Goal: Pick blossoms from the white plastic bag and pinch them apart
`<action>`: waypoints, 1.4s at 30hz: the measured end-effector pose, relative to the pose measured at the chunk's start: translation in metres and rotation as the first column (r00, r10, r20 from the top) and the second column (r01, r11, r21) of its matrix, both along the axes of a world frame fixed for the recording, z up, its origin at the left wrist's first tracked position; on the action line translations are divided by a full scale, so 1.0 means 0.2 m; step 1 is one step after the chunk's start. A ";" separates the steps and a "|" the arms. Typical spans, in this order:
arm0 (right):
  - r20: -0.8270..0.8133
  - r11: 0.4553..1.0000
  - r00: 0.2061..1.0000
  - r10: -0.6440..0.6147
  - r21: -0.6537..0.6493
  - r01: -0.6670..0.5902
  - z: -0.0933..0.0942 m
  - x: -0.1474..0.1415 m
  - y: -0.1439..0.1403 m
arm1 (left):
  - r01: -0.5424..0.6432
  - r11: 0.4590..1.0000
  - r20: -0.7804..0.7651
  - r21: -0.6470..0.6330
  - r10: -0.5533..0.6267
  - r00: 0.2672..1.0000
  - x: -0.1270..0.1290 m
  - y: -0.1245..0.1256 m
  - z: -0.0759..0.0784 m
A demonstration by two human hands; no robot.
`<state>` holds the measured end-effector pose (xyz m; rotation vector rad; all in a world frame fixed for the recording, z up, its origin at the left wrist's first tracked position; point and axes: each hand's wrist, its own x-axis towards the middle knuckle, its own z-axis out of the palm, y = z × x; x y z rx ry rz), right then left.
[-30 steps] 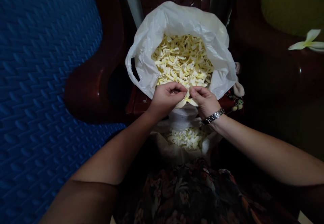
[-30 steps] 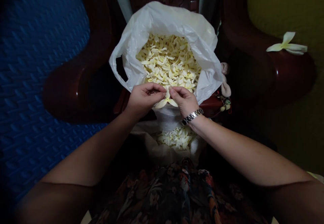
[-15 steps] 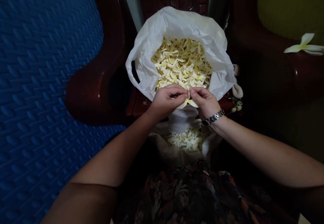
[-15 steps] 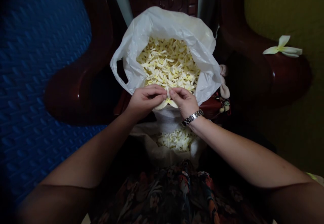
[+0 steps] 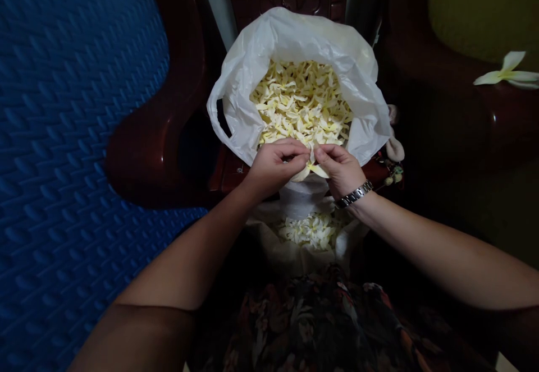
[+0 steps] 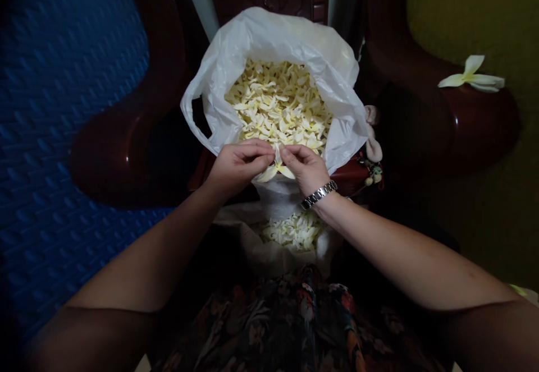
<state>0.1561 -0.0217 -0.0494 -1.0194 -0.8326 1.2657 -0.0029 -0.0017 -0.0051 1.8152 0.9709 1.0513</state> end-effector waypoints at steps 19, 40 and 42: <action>-0.040 1.000 0.999 0.011 -0.019 -0.012 0.00 -0.01 0.00 | 0.003 1.000 0.010 -0.017 -0.003 1.000 0.00 -0.01 0.00; 0.252 0.987 0.966 -0.052 0.162 0.011 -0.01 -0.02 -0.05 | -0.038 0.908 0.296 -0.417 0.175 0.939 0.05 -0.01 -0.04; 0.231 0.988 0.972 -0.040 0.151 0.005 -0.01 -0.02 -0.05 | -0.044 0.907 0.305 -0.418 0.186 0.934 0.05 -0.01 -0.04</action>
